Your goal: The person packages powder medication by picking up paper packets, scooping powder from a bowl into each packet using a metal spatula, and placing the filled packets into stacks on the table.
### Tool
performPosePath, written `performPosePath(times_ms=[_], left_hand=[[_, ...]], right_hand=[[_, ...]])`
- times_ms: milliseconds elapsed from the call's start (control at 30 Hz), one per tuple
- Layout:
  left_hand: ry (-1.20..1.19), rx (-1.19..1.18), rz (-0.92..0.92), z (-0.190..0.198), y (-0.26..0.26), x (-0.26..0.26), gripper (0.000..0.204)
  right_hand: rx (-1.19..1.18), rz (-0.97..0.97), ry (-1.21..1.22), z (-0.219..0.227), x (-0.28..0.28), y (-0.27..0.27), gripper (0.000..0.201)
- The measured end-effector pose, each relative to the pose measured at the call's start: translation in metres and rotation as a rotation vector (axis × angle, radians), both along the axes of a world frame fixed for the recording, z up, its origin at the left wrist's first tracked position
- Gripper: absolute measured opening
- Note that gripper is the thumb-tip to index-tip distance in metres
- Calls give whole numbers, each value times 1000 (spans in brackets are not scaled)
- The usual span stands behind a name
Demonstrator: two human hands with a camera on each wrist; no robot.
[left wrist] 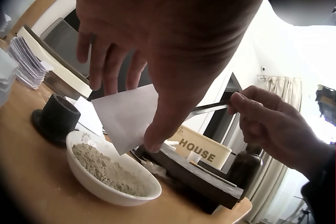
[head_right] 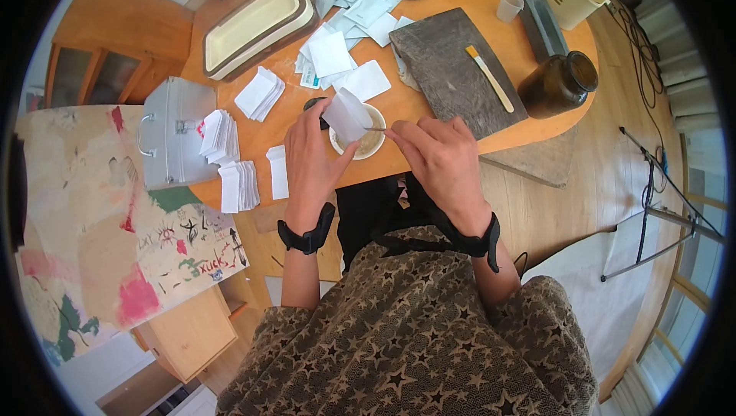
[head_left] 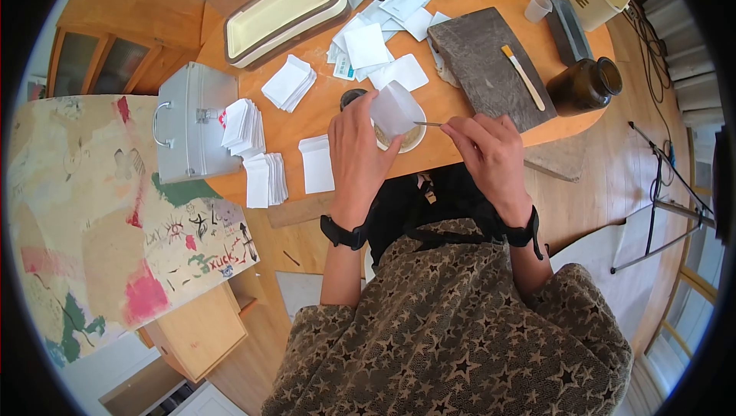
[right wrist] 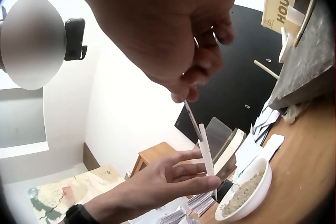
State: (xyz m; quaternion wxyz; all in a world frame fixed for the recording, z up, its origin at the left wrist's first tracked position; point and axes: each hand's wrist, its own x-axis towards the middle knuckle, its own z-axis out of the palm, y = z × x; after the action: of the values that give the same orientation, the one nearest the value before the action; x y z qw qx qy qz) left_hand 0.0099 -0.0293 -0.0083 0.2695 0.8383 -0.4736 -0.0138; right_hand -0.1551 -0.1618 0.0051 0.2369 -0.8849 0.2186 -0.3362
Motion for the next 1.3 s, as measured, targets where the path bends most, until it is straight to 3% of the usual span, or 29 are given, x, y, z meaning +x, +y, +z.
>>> performPosePath(times_ms=[567,933,1200,1300], left_hand=[[-12,-59,44,-9,6,1,81],[-8,5,102,-10,20,7,80],[15,13,162,1,52,23,75],[135,31,272,5,71,28,76]], right_hand=[[-3,-42,-63,-1,2,2,9],[286,-141,-218,-4,0,3,7],[337,-169,-207,-2,-4,2,7],[375,-174,-184,-4,-2,3,8]])
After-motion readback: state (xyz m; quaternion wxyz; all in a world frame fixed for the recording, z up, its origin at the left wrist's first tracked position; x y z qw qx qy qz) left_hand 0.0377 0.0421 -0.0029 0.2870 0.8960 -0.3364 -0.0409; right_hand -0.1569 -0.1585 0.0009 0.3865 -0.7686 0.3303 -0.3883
